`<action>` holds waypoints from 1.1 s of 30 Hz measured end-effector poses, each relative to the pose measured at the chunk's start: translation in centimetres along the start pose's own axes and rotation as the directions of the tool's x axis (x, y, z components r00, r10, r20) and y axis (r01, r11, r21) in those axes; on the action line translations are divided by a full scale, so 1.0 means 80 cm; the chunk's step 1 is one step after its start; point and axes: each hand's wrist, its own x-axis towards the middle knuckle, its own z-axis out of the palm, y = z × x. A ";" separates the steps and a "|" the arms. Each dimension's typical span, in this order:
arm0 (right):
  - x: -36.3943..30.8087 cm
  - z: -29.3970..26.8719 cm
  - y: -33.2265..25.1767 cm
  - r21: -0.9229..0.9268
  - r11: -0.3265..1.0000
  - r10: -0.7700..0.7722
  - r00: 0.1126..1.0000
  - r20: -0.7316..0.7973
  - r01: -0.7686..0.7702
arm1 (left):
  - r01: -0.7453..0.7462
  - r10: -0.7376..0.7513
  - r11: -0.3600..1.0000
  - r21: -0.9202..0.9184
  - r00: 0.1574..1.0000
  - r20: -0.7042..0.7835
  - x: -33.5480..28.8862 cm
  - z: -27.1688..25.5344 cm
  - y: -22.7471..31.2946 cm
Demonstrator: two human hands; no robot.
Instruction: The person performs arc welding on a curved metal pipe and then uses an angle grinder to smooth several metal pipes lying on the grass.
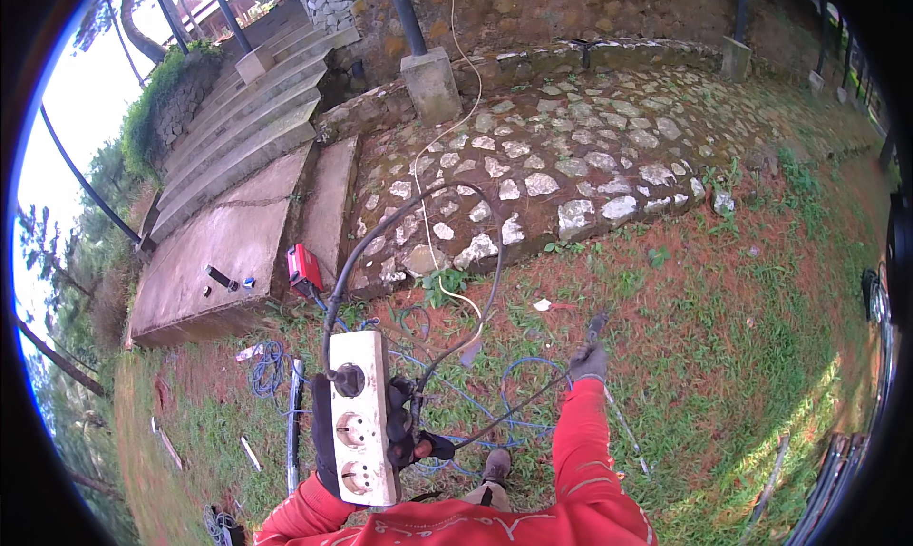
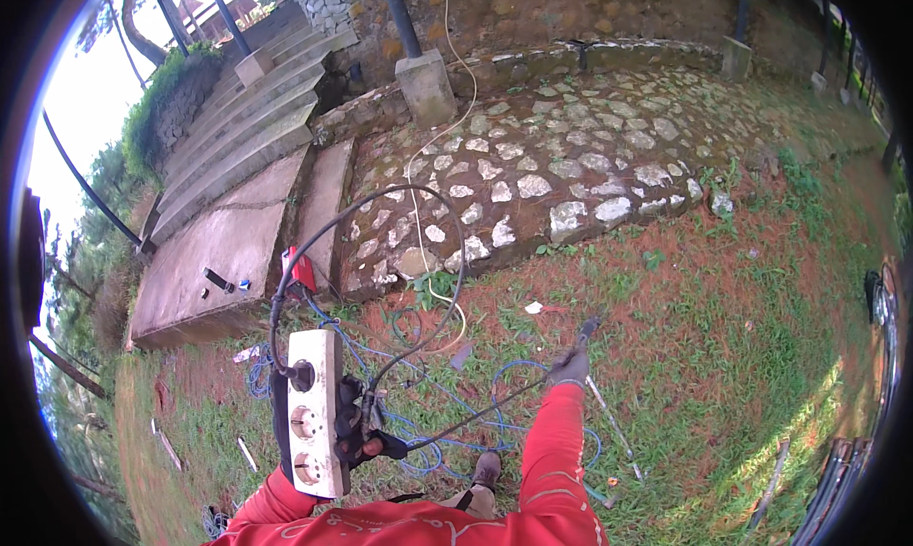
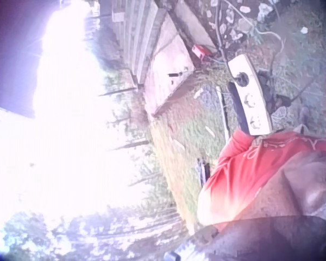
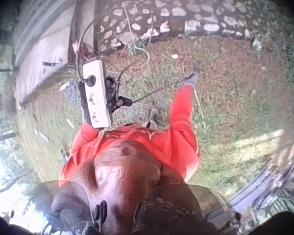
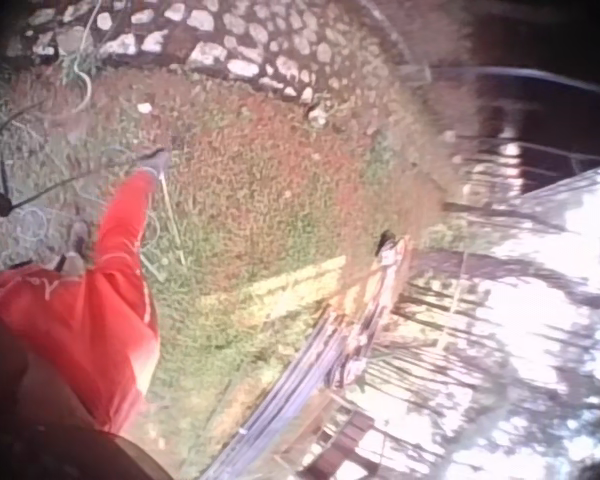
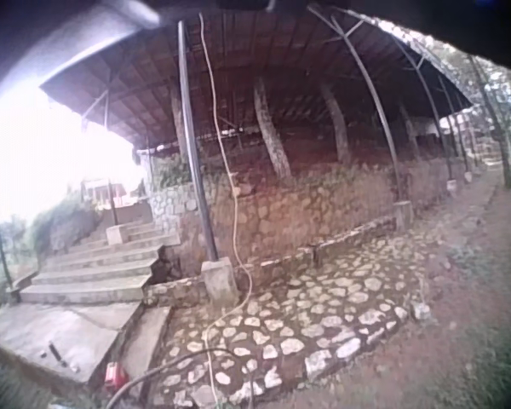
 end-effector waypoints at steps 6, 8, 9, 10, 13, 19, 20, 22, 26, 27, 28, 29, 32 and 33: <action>-0.107 0.044 -0.052 -0.206 0.929 -0.299 0.952 0.070 0.308 | -0.164 0.148 0.981 0.107 0.978 0.144 -0.036 -0.001 0.037; -0.166 0.051 -0.071 -0.349 0.830 -0.441 0.895 0.068 0.436 | -0.255 0.259 0.963 0.088 0.965 -0.039 -0.048 -0.005 0.040; -0.201 0.057 -0.067 -0.357 0.826 -0.442 0.894 0.070 0.436 | -0.269 0.278 0.956 0.115 0.958 -0.073 -0.058 -0.013 0.049; -0.250 0.072 -0.054 -0.406 0.789 -0.457 0.882 0.114 0.461 | -0.289 0.304 0.948 0.136 0.946 -0.111 -0.070 -0.033 0.057; -0.329 0.066 -0.039 -0.547 0.628 -0.542 0.816 0.201 0.553 | -0.363 0.371 0.929 0.074 0.912 -0.173 -0.111 -0.080 0.066; -0.549 0.059 0.089 -0.711 0.426 -0.315 0.829 0.462 0.559 | -0.324 0.351 0.933 0.156 0.915 -0.198 -0.252 -0.212 0.060; -0.581 0.052 0.104 -0.677 0.446 -0.322 0.811 0.489 0.585 | -0.341 0.362 0.932 0.126 0.905 -0.223 -0.280 -0.210 0.056; -0.632 0.030 0.139 -0.601 0.494 -0.325 0.775 0.542 0.628 | -0.389 0.384 0.921 0.013 0.902 -0.200 -0.351 -0.259 0.053; -0.749 -0.011 0.208 -0.395 0.526 -0.342 0.613 0.712 0.753 | -0.431 0.409 0.889 -0.157 0.899 -0.155 -0.533 -0.388 0.028; -0.775 -0.020 0.226 -0.380 0.465 -0.343 0.558 0.755 0.800 | -0.483 0.420 0.870 -0.102 0.832 -0.363 -0.572 -0.386 0.020; -0.797 -0.022 0.250 -0.378 0.430 -0.304 0.526 0.794 0.820 | -0.467 0.416 0.879 -0.093 0.848 -0.328 -0.614 -0.425 0.005; -0.818 -0.022 0.273 -0.364 0.397 -0.265 0.484 0.834 0.843 | -0.427 0.389 0.852 -0.303 0.903 -0.180 -0.648 -0.473 -0.008; -0.883 -0.011 0.342 -0.300 0.350 -0.109 0.356 0.928 0.887 | -0.455 0.394 0.740 -0.495 0.890 -0.230 -0.747 -0.518 -0.073; -0.904 -0.009 0.368 -0.276 0.366 -0.042 0.312 0.949 0.889 | -0.508 0.469 0.697 -0.507 0.857 -0.213 -0.779 -0.526 -0.093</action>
